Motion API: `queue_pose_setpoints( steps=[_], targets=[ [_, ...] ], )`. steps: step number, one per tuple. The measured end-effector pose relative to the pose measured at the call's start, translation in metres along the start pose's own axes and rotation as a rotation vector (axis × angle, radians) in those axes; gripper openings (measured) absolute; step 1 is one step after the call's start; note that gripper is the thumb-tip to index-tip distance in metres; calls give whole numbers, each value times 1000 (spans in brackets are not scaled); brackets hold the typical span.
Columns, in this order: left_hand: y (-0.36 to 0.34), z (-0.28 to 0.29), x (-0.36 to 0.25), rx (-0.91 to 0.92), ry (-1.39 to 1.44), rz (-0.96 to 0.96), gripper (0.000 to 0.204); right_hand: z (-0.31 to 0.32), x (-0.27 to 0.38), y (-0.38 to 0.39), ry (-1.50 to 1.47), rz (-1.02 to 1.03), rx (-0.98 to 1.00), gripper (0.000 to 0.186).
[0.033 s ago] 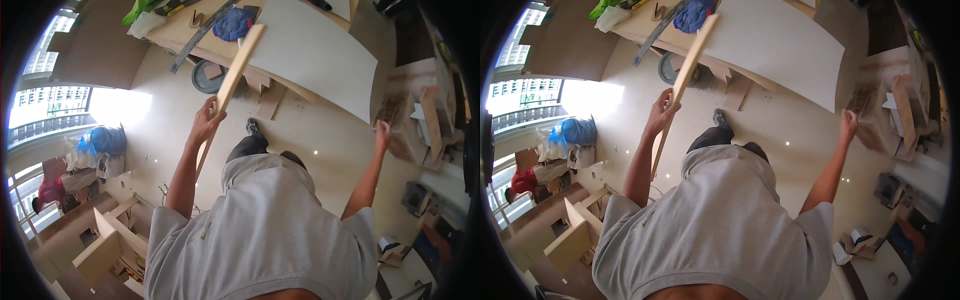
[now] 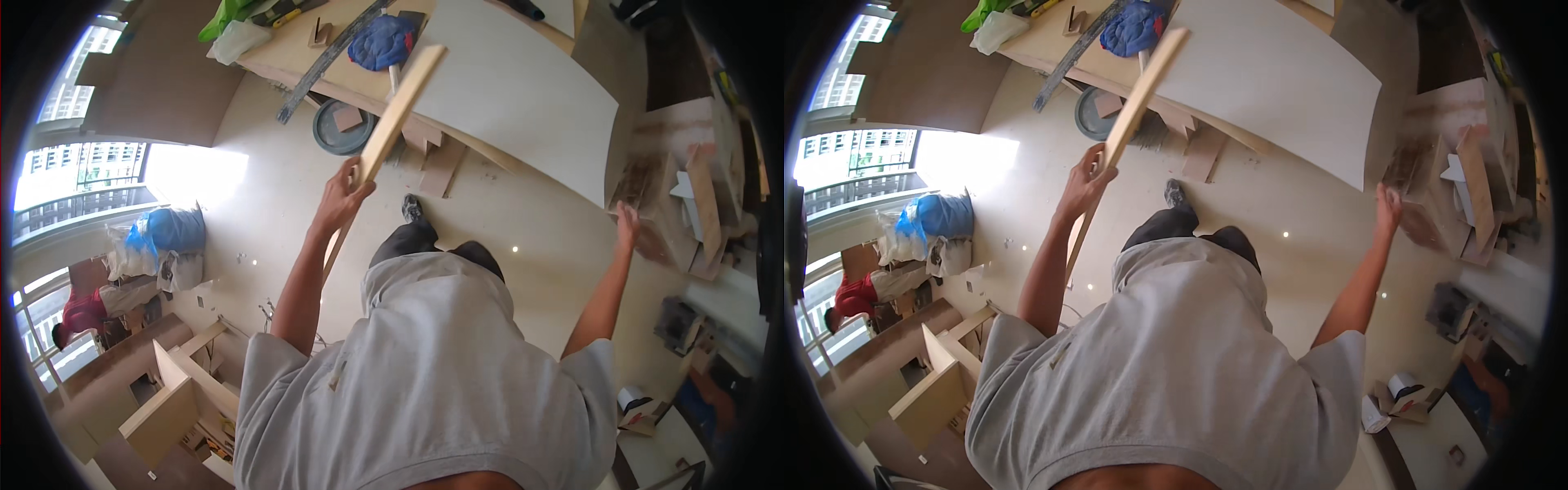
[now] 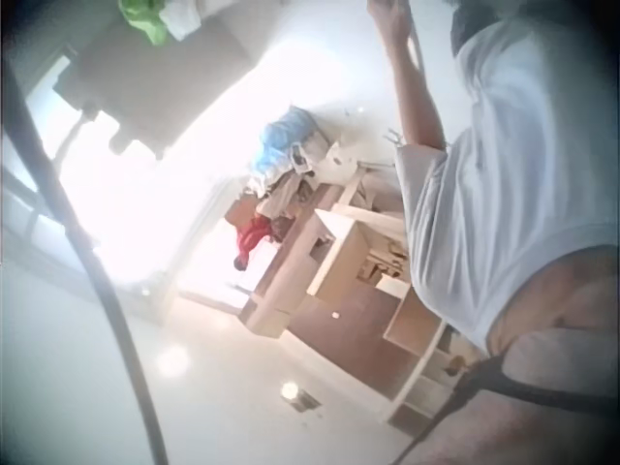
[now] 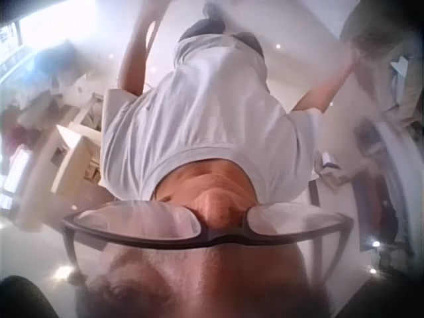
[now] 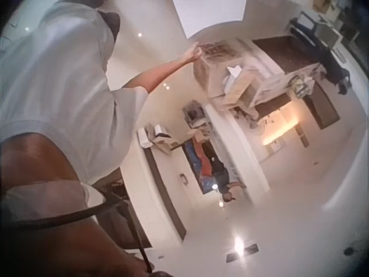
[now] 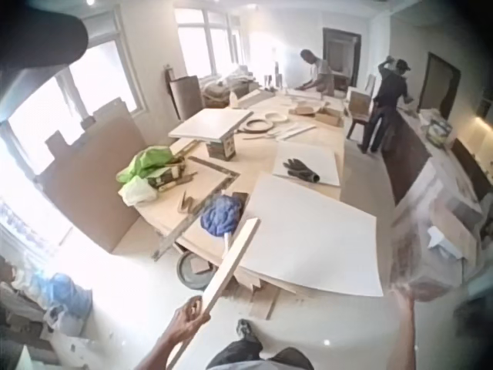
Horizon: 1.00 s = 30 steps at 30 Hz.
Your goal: The person marks a white laminate sheet inside a cabinet using a pencil, transports the sheet to a workbench, and aligns a wooden board along the sheet.
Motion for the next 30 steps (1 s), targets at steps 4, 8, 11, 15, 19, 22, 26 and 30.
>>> queue_pose_setpoints(
  steps=[4, 8, 11, 15, 19, 22, 26, 30],
  targets=[
    [-37, -13, -2, 10, -90, -55, 74, 2, -44, -50, -165, -443, 392, 112],
    [-62, -22, 6, 51, -199, -100, 71, -19, -39, -78, -268, -562, 463, 109],
    [-50, -20, -14, -21, -251, -49, 71, -65, 0, -64, -617, -523, 731, 91],
    [-51, -34, -31, -42, -264, -29, 72, -96, 38, -61, -644, -364, 815, 66],
    [-57, -56, -39, -24, -228, 22, 76, -98, 26, -81, -409, -342, 729, 61],
    [-57, -64, -42, -22, -223, 50, 79, -84, 5, -90, -307, -329, 517, 66],
    [-43, -69, -38, -86, -262, 49, 80, -94, 41, -60, -678, -416, 663, 65],
    [-52, -83, -47, -85, -259, 12, 79, -117, 63, -52, -938, -265, 750, 60]
  ],
)
Point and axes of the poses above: each hand's wrist, its own y-axis away from the middle knuckle, its own z-axis out of the back of the hand, x = y × z, the point moved 3 cm from there along -y, towards the middle knuckle, and after that the axes turned 7 degrees about -z, right-handed, at the moved point
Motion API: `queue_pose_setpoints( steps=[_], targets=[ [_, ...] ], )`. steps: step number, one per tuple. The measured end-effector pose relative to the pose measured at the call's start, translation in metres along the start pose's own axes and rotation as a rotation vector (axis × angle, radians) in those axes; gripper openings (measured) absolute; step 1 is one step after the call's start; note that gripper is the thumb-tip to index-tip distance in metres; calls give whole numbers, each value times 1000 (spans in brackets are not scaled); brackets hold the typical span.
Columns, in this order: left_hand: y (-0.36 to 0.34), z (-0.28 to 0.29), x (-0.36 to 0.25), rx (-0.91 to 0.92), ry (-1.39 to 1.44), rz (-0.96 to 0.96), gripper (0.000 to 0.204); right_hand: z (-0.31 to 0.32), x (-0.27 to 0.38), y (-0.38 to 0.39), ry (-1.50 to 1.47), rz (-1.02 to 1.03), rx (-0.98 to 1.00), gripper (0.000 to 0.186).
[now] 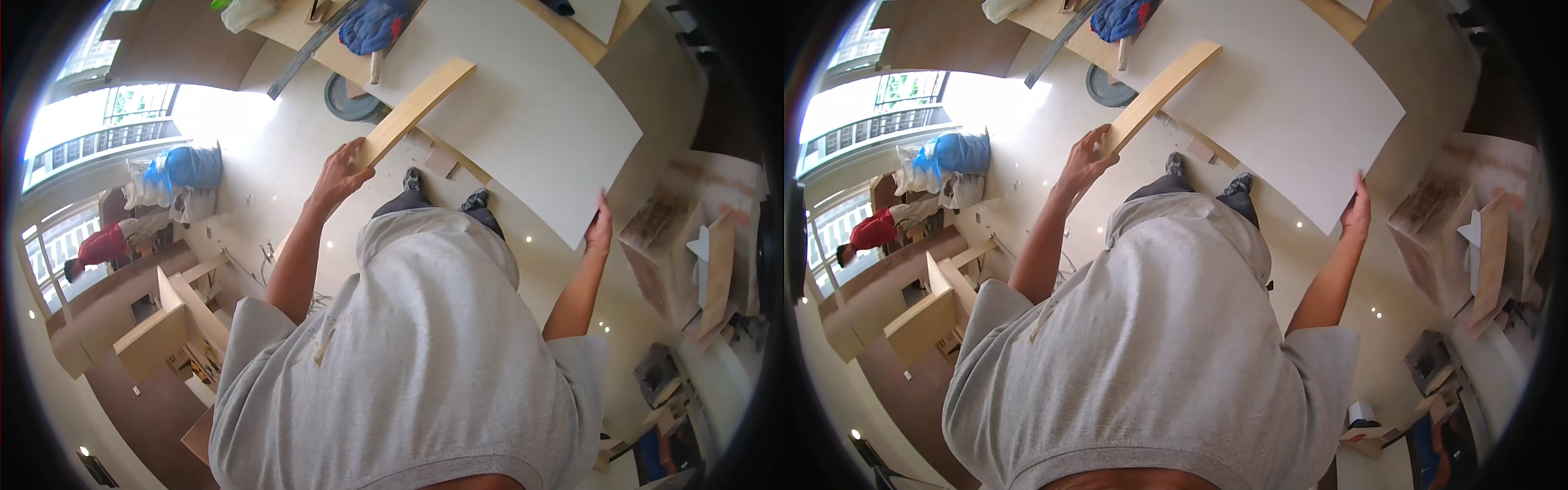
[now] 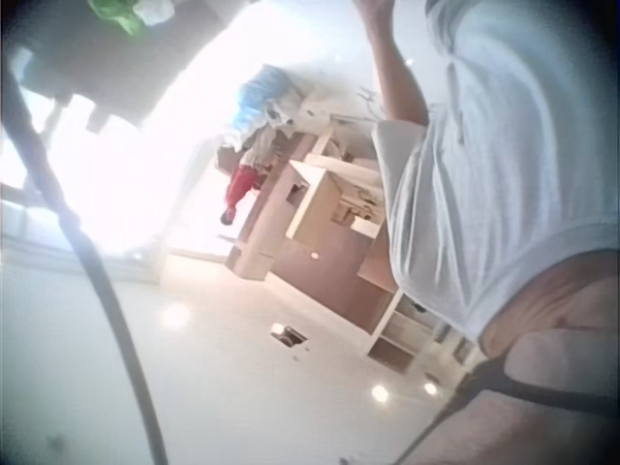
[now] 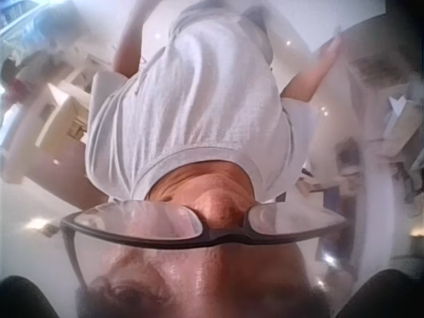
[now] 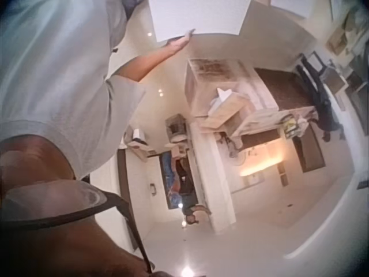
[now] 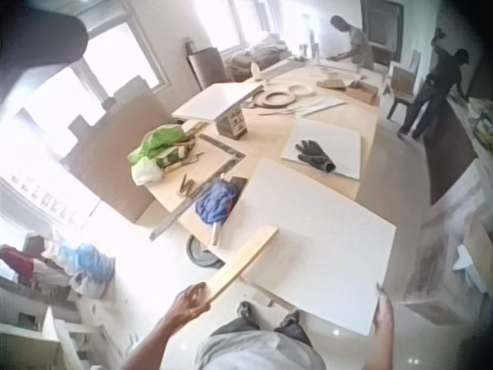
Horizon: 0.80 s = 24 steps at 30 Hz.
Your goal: The person marks a white laminate sheet inside a cabinet using a pencil, transports the sheet to a workbench, and aligns a wooden board along the sheet.
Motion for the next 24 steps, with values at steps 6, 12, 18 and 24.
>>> queue_pose_setpoints(
  steps=[6, 12, 18, 24],
  targets=[
    [8, -6, -21, -31, 33, -14, 72, -5, 32, 57, 319, -62, -112, 45],
    [2, -16, -35, 36, 41, -30, 74, -53, 65, 111, 330, 150, -144, 31],
    [1, -6, -30, -50, 42, -43, 73, -110, 66, 115, 321, 246, -122, 31],
    [11, 6, -17, -117, 45, -32, 71, -127, 52, 109, 264, 278, -107, 41]
  ],
)
Point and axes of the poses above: each hand's wrist, its own y-axis away from the middle knuckle, its own z-axis out of the back of the hand, x = y × z, the point moved 3 cm from there along -y, towards the middle knuckle, and after that the axes turned 7 degrees about -z, right-handed, at the moved point
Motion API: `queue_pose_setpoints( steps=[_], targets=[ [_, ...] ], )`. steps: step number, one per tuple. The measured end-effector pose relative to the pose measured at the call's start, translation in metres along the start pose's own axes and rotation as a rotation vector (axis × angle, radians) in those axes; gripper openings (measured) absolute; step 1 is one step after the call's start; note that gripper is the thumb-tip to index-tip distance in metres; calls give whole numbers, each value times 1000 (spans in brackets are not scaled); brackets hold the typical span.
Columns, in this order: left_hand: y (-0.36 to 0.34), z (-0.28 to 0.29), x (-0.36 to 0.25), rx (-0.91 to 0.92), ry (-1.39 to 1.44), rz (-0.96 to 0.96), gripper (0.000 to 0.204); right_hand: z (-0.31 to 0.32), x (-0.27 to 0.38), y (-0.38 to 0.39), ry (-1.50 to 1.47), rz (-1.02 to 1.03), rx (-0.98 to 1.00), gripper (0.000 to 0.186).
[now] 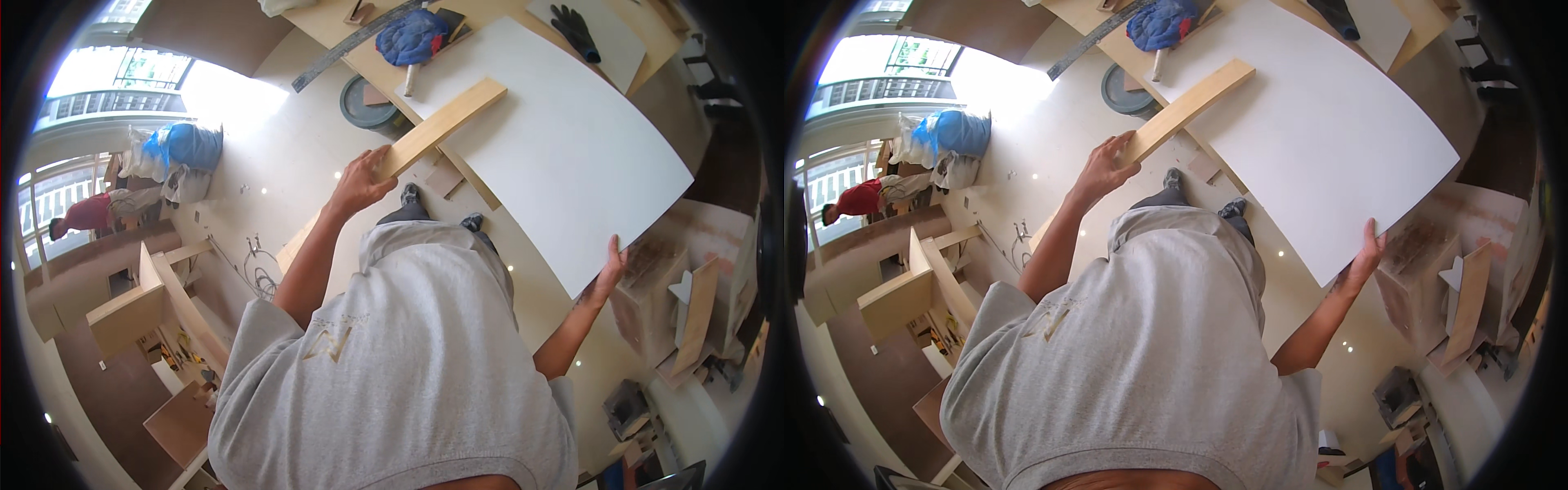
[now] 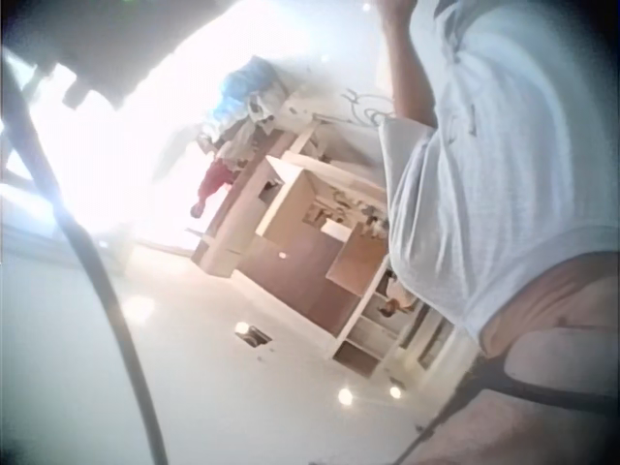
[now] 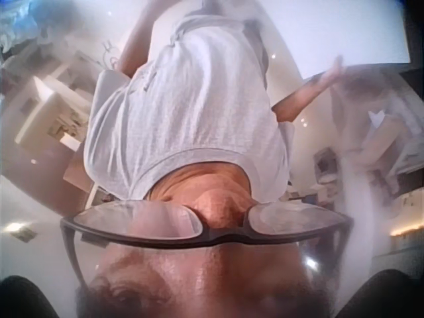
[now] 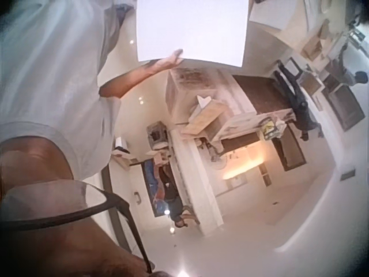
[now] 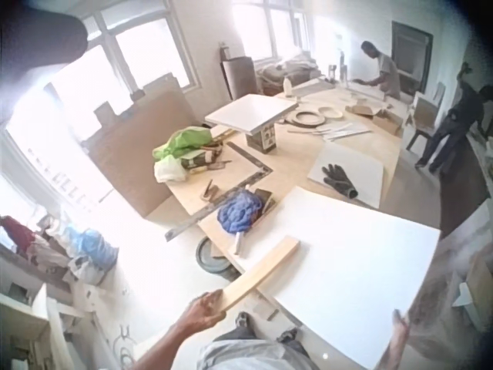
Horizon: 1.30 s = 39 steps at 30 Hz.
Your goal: The person marks a white laminate sheet inside a cabinet using a pencil, transports the sheet to a workbench, and aligns a wooden board along the sheet.
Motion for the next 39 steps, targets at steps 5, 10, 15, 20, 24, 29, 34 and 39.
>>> queue_pose_setpoints(
  steps=[5, 10, 15, 20, 24, 29, 34, 39],
  targets=[
    [2, 0, 6, 43, 36, 96, 75, 15, -22, -31, 30, -37, 29, 45],
    [0, 1, 15, -47, 21, 55, 73, -13, -41, -54, -6, -15, 95, 48],
    [15, -4, 48, -176, 238, 56, 69, 18, -81, -103, 183, -120, 97, 52],
    [12, -29, 59, -120, 112, -19, 81, 56, -113, -108, 263, -40, 61, 58],
    [35, -7, 41, -126, 96, 114, 82, 0, -102, -93, 383, 58, 163, 65],
    [34, -6, 44, -153, 55, 125, 86, -10, -116, -93, 207, 11, 193, 66],
    [28, -11, 48, -125, 74, 129, 86, 7, -132, -111, 267, 31, 155, 63],
    [27, -12, 44, -116, 74, 123, 85, 8, -151, -111, 182, 75, 270, 62]
  ],
)
Point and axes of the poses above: each hand's wrist, its own y-axis away from the middle knuckle, its own z-axis out of the back of the hand, x = y × z, the point moved 3 cm from there along -y, towards the middle knuckle, and after that the axes turned 7 degrees about -z, right-handed, at the moved point
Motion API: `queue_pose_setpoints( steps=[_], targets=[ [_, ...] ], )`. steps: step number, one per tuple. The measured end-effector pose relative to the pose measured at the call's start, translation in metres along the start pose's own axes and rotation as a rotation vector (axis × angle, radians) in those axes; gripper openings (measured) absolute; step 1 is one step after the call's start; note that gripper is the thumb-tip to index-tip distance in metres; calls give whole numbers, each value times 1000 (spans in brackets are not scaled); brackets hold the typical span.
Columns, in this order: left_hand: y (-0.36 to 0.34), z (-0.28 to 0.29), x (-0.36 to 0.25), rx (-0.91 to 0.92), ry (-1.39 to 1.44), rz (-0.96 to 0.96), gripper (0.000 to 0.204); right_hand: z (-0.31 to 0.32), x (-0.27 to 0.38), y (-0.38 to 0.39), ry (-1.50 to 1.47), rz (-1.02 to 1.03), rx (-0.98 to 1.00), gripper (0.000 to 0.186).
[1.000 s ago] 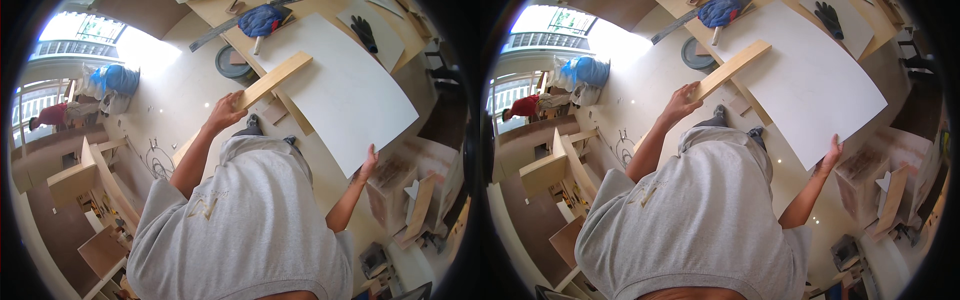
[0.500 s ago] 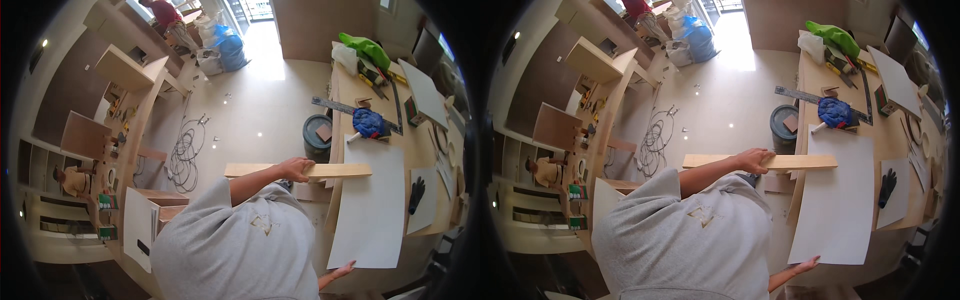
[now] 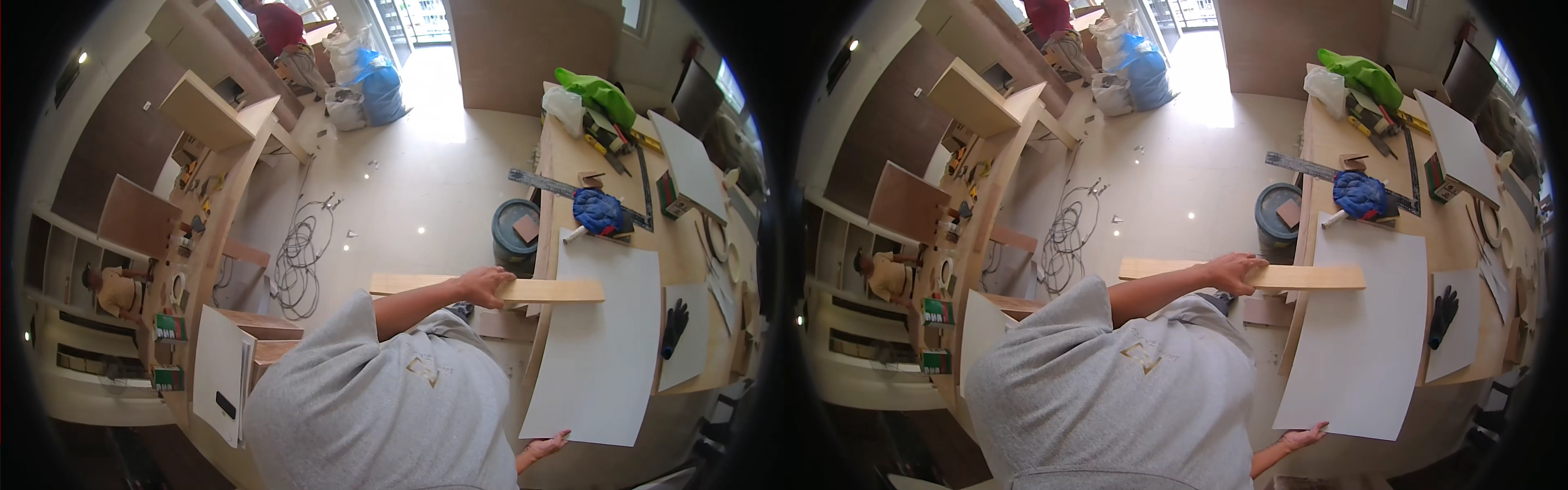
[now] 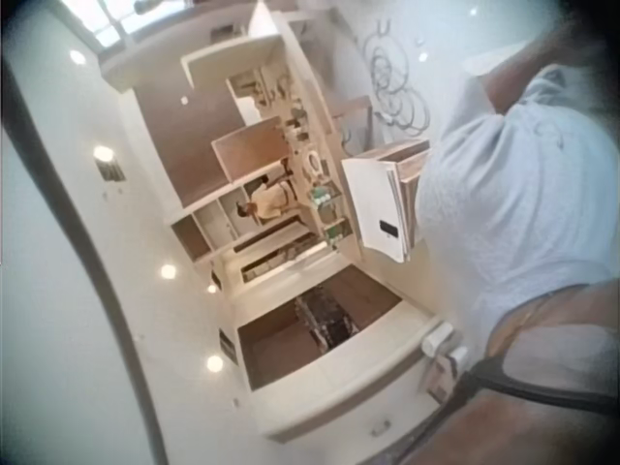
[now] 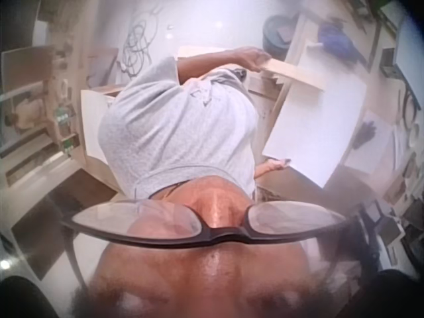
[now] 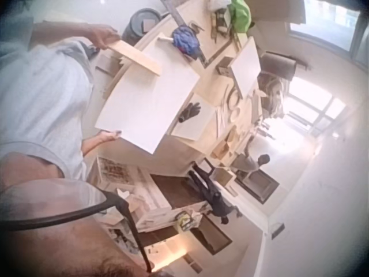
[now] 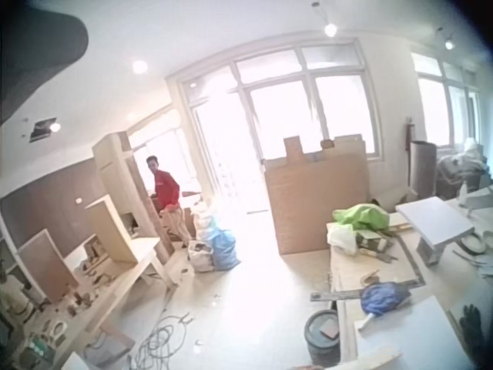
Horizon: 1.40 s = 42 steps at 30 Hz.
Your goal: The person marks a white laminate sheet inside a cabinet using a pencil, transports the sheet to a workbench, and aligns a wooden board along the sheet.
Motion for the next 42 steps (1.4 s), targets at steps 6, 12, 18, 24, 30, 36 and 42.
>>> queue_pose_setpoints(
  steps=[6, 12, 18, 24, 30, 36, 42],
  targets=[
    [-40, -43, -38, 20, -11, -173, 85, 18, -34, -6, 92, -187, 45, 65],
    [-120, -113, -109, 27, -63, -352, 84, 46, -53, -10, 1127, 485, 67, 55],
    [-158, -180, -135, -18, -172, -270, 82, 20, -45, -13, 129, -140, 3, 55],
    [-134, -192, -94, 216, -448, -206, 88, 1, -17, 10, -104, -271, -2, 63],
    [-122, -168, -45, -67, -172, -220, 61, 28, -20, 21, -162, -143, 66, 55],
    [-137, -20, 4, -263, -244, -115, 38, 8, 5, 15, -84, -204, -180, 58],
    [-252, 23, -5, -190, -313, -167, 59, 18, 41, 42, -64, -233, -253, 54]
  ],
)
Point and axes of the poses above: each hand's wrist, its own y-axis away from the middle knuckle, its own z-axis out of the back of the hand, x = y × z, the point moved 3 cm from there along -y, towards the middle knuckle, and after that the axes turned 7 degrees about -z, right-handed, at the moved point
